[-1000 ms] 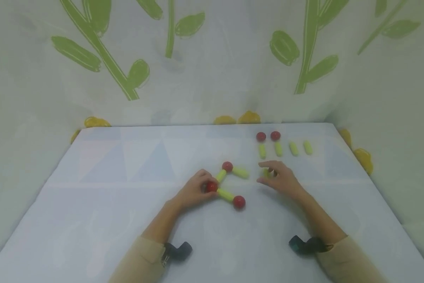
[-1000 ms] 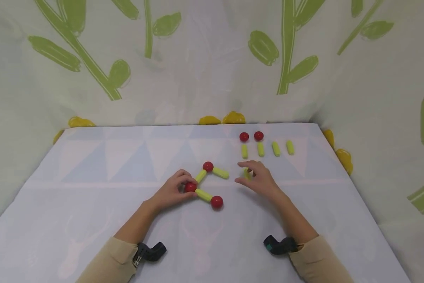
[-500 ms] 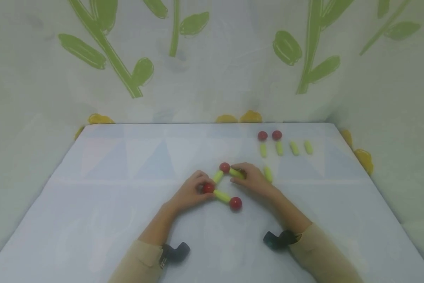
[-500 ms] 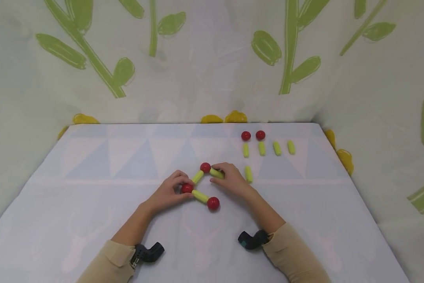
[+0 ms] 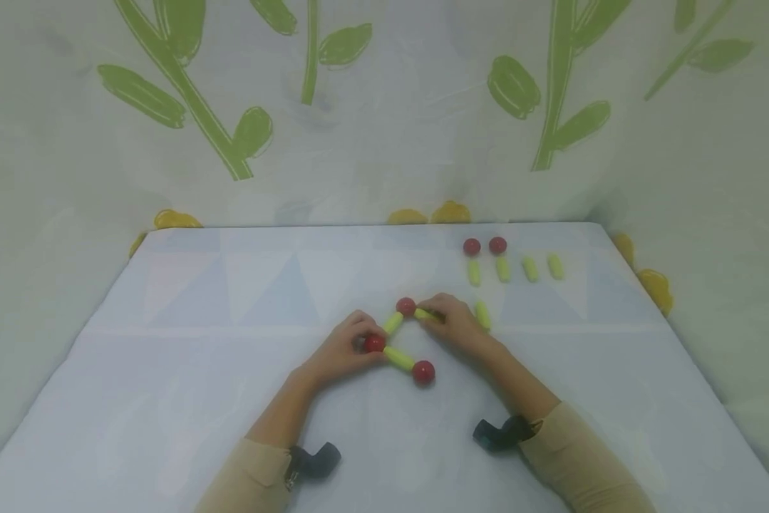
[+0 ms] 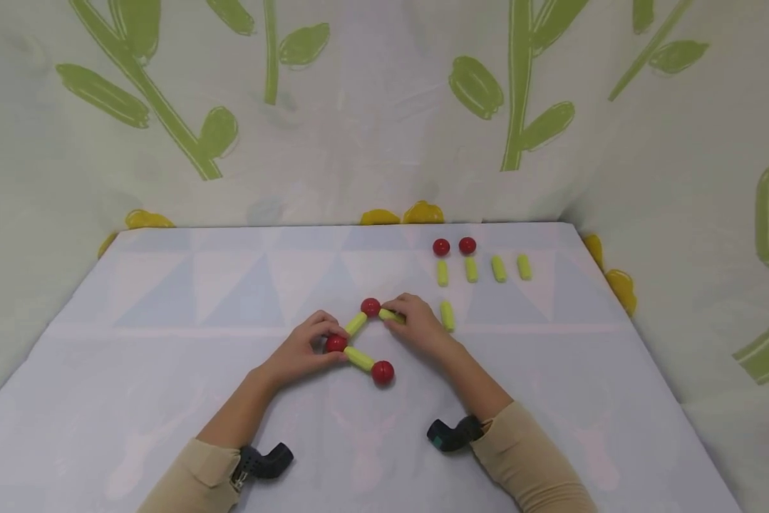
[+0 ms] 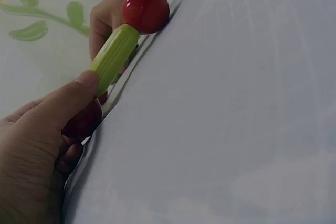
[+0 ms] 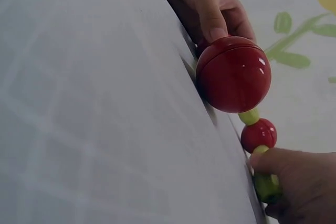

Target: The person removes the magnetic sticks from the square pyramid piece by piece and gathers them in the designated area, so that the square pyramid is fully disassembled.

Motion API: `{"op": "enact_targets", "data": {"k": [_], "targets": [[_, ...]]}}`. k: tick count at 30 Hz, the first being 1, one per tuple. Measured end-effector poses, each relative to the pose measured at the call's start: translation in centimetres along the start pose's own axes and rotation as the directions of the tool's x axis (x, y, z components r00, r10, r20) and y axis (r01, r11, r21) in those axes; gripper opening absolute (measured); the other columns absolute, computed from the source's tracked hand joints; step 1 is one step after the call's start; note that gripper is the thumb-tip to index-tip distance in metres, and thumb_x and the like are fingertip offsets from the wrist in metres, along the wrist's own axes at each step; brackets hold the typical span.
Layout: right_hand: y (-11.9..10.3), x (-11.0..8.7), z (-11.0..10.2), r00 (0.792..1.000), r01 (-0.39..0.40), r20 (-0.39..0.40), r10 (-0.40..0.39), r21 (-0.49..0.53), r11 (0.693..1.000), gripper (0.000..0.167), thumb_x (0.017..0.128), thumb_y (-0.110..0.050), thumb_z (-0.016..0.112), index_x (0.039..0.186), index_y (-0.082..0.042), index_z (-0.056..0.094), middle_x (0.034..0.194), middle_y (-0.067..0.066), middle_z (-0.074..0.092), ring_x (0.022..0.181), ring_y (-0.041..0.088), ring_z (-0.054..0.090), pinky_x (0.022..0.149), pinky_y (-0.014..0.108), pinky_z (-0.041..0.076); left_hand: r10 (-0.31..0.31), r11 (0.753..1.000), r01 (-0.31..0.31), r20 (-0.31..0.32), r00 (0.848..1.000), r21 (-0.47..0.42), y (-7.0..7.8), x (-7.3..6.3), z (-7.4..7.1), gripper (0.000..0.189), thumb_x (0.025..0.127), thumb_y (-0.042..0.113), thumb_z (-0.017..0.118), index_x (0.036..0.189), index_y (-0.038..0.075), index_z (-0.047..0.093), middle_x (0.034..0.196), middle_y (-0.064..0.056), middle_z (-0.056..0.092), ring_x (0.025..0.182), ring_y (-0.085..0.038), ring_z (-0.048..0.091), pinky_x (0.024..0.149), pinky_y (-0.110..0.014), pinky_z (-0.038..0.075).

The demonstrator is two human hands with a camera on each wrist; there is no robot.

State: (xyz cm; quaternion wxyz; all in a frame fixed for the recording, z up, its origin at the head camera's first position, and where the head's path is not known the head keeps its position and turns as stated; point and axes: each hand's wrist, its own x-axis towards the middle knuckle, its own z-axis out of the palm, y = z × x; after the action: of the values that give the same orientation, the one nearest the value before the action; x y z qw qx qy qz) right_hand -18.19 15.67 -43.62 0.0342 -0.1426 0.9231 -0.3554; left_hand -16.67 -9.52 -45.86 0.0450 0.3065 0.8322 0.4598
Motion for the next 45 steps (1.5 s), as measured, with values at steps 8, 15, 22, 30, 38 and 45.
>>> {"op": "enact_targets", "data": {"k": [8,15,22,30,38,45], "targets": [[0.7,0.0,0.5,0.997,0.022,-0.069,-0.026,-0.054,0.998,0.037,0.086,-0.009,0.065,0.123,-0.013,0.063,0.108,0.003,0.065,0.095,0.016,0.059,0.084,0.032,0.051,-0.011,1.000,0.011,-0.005,1.000,0.006,0.0,0.0,-0.1,0.029,0.078,0.021,0.078,0.105,0.022,0.066,0.100,0.008,0.052,0.090,-0.010,0.049,0.074,-0.022,0.047],[0.9,-0.3,0.1,0.998,-0.018,-0.059,0.012,-0.102,0.995,0.042,0.088,-0.018,0.065,0.129,-0.014,0.057,0.114,0.004,0.064,0.098,0.018,0.058,0.090,0.035,0.050,0.009,1.000,-0.009,-0.001,1.000,0.006,-0.5,0.3,0.3,0.029,0.078,0.022,0.077,0.105,0.024,0.065,0.101,0.009,0.051,0.090,-0.010,0.050,0.075,-0.022,0.048],[1.2,-0.9,-0.3,0.999,-0.016,-0.036,0.010,-0.175,0.984,0.029,0.087,-0.016,0.064,0.116,-0.014,0.065,0.123,0.004,0.060,0.120,0.023,0.054,0.100,0.040,0.045,-0.014,1.000,0.014,0.012,1.000,-0.009,-0.4,0.3,0.4,0.029,0.078,0.023,0.077,0.105,0.026,0.065,0.101,0.011,0.051,0.091,-0.009,0.050,0.076,-0.022,0.048],[1.8,-1.6,-2.5,0.990,-0.047,0.131,0.052,-0.039,0.998,0.041,0.083,-0.018,0.071,0.122,-0.013,0.061,0.133,0.008,0.051,0.116,0.026,0.052,0.096,0.041,0.047,-0.031,0.999,0.032,0.011,0.999,-0.008,-0.2,0.4,0.3,0.029,0.078,0.022,0.077,0.105,0.025,0.065,0.101,0.011,0.051,0.092,-0.009,0.051,0.077,-0.022,0.048],[1.7,-1.8,-2.9,0.992,-0.079,0.101,0.078,0.006,0.997,0.030,0.086,-0.016,0.068,0.116,-0.013,0.066,0.134,0.014,0.049,0.122,0.033,0.047,0.098,0.046,0.046,-0.041,0.999,0.041,0.011,0.999,-0.012,0.0,0.4,0.3,0.029,0.079,0.020,0.076,0.105,0.025,0.065,0.102,0.010,0.051,0.093,-0.010,0.050,0.077,-0.022,0.048],[1.1,-1.9,-3.0,0.996,-0.020,0.089,0.018,0.030,0.999,0.025,0.087,-0.013,0.066,0.112,-0.014,0.068,0.139,0.014,0.047,0.130,0.034,0.042,0.103,0.048,0.041,-0.038,0.999,0.038,0.013,0.999,-0.012,-0.1,0.5,0.2,0.029,0.079,0.020,0.076,0.105,0.026,0.064,0.101,0.011,0.051,0.093,-0.010,0.051,0.076,-0.022,0.048]]}}
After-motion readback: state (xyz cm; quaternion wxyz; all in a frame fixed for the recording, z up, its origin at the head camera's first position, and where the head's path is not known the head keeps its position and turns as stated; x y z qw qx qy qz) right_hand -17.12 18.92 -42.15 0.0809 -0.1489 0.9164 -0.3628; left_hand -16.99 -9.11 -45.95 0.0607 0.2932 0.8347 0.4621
